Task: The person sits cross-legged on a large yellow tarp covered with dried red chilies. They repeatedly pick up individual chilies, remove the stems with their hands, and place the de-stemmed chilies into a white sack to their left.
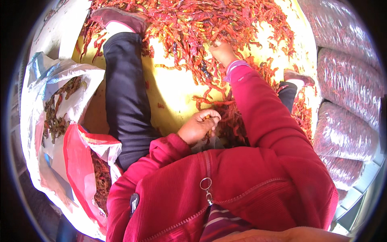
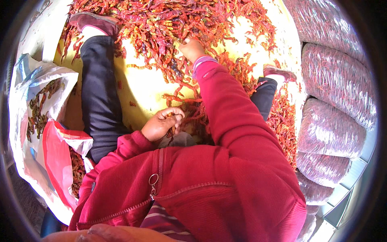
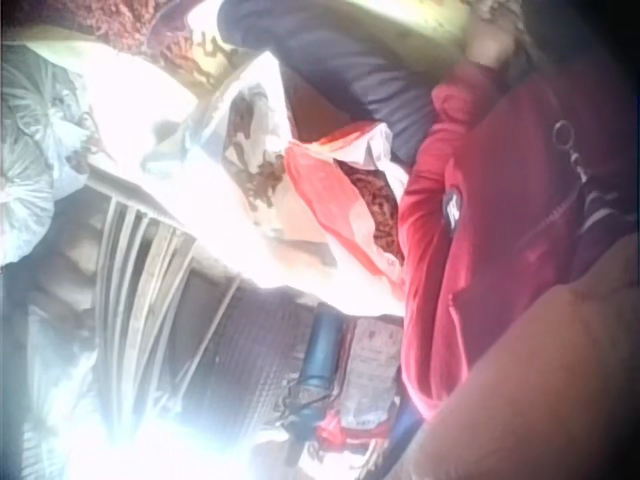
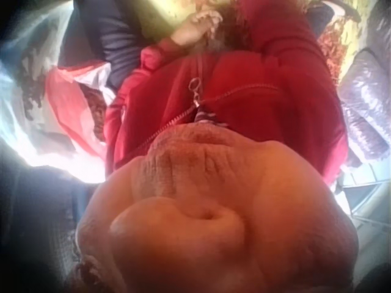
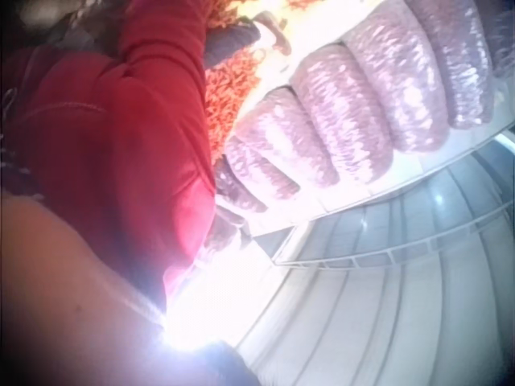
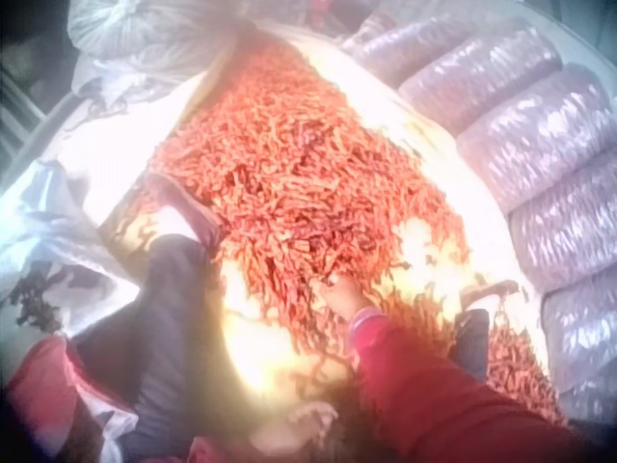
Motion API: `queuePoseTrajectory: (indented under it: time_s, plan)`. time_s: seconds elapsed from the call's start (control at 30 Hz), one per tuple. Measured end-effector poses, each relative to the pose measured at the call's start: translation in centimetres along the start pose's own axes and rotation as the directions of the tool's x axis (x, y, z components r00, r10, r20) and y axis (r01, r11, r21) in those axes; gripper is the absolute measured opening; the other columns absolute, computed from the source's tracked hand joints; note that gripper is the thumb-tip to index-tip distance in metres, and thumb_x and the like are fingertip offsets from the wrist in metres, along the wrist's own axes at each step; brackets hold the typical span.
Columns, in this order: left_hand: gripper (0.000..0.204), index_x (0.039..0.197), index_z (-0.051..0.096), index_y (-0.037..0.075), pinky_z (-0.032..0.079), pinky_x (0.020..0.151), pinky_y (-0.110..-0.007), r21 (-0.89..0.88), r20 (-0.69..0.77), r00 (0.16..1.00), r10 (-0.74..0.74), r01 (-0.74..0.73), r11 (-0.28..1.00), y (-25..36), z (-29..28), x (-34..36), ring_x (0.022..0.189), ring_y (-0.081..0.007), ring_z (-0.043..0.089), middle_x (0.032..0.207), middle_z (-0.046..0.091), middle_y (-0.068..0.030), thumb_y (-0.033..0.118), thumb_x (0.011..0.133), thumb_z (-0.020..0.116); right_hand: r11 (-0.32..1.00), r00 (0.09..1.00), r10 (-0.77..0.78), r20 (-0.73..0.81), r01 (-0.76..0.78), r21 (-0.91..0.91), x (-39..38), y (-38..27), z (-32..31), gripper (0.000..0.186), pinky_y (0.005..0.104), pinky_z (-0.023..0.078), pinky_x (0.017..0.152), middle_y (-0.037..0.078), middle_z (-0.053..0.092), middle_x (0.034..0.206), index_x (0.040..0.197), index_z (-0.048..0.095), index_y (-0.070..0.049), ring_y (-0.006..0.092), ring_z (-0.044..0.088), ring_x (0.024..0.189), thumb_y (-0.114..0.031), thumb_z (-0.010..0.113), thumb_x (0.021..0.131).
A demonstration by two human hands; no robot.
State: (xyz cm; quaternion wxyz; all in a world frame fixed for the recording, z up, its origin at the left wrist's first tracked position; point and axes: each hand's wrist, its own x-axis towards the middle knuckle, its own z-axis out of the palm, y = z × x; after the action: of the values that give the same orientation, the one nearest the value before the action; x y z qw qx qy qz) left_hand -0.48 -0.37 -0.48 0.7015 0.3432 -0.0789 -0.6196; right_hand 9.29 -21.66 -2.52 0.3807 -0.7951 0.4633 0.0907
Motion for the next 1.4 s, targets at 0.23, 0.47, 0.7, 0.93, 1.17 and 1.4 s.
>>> queuePoseTrajectory:
  time_s: [0.23, 0.47, 0.7, 0.93, 1.17, 1.4]
  plan:
    - [0.009, 0.085, 0.049, 0.008, 0.030, 0.033, -0.016, -0.025, -0.203, 0.978, 0.041, -0.047, 0.999, -0.4, 0.1, 1.0, 0.046, -0.0055, 0.044, 0.060, 0.046, 0.0021, 0.014, 0.082, 0.043, 0.876, 0.886, -0.212, 0.412, -0.015, 0.483, -3.1, 6.0, -4.3, 0.014, 0.0218, 0.029, 0.037, -0.001, 0.038, 0.052, 0.067, 0.045, -0.005, 0.0062, 0.034, 0.041, -0.014, 0.050, 0.076]
    - [0.014, 0.094, 0.047, 0.010, 0.029, 0.033, -0.017, -0.016, -0.364, 0.927, 0.093, -0.106, 0.994, 0.4, 0.1, 1.3, 0.045, -0.0062, 0.041, 0.058, 0.043, 0.0009, 0.013, 0.082, 0.042, 0.856, 0.692, -0.435, 0.576, 0.119, 0.503, -9.1, 6.7, -5.5, 0.010, 0.0210, 0.028, 0.037, -0.002, 0.038, 0.053, 0.073, 0.048, -0.005, 0.0062, 0.033, 0.041, -0.014, 0.049, 0.078]
    - [0.008, 0.080, 0.050, 0.012, 0.028, 0.034, -0.016, 0.004, -0.366, 0.924, 0.113, -0.120, 0.993, 0.9, 0.3, 1.5, 0.043, -0.0040, 0.038, 0.054, 0.045, 0.0030, 0.013, 0.080, 0.042, 0.894, 0.645, -0.402, 0.650, 0.124, 0.430, -12.2, 6.9, -2.2, 0.012, 0.0184, 0.034, 0.045, -0.001, 0.046, 0.066, 0.087, 0.045, -0.004, 0.0053, 0.043, 0.053, -0.006, 0.046, 0.075]
    - [0.010, 0.082, 0.048, 0.008, 0.029, 0.033, -0.018, -0.044, -0.400, 0.873, 0.278, -0.321, 0.946, 0.9, -0.3, 0.5, 0.043, -0.0058, 0.043, 0.054, 0.049, -0.0015, 0.011, 0.083, 0.038, 0.882, 0.618, -0.403, 0.675, 0.064, 0.467, -14.1, 4.2, -0.2, 0.024, 0.0189, 0.037, 0.048, 0.003, 0.048, 0.067, 0.099, 0.038, -0.001, 0.0076, 0.045, 0.054, -0.001, 0.040, 0.075]
    - [0.010, 0.080, 0.047, 0.007, 0.028, 0.032, -0.018, -0.157, -0.489, 0.815, 0.311, -0.432, 0.888, 1.7, -0.9, -0.2, 0.039, -0.0056, 0.038, 0.056, 0.049, -0.0010, 0.013, 0.083, 0.040, 0.870, 0.669, -0.383, 0.637, 0.493, 0.005, -14.0, -1.4, -1.1, 0.022, 0.0182, 0.035, 0.050, 0.001, 0.048, 0.070, 0.098, 0.041, -0.003, 0.0068, 0.044, 0.056, -0.011, 0.041, 0.078]
    - [0.008, 0.076, 0.047, 0.009, 0.029, 0.034, -0.019, -0.155, -0.493, 0.820, 0.291, -0.412, 0.898, 2.4, 0.1, -1.0, 0.039, -0.0069, 0.037, 0.056, 0.042, 0.0016, 0.014, 0.081, 0.044, 0.015, 0.023, -0.806, 0.592, 1.000, -0.019, -17.6, -16.6, 6.8, 0.032, 0.0334, 0.041, 0.060, 0.016, 0.052, 0.078, 0.101, 0.043, -0.003, 0.0272, 0.052, 0.067, -0.015, 0.051, 0.072]
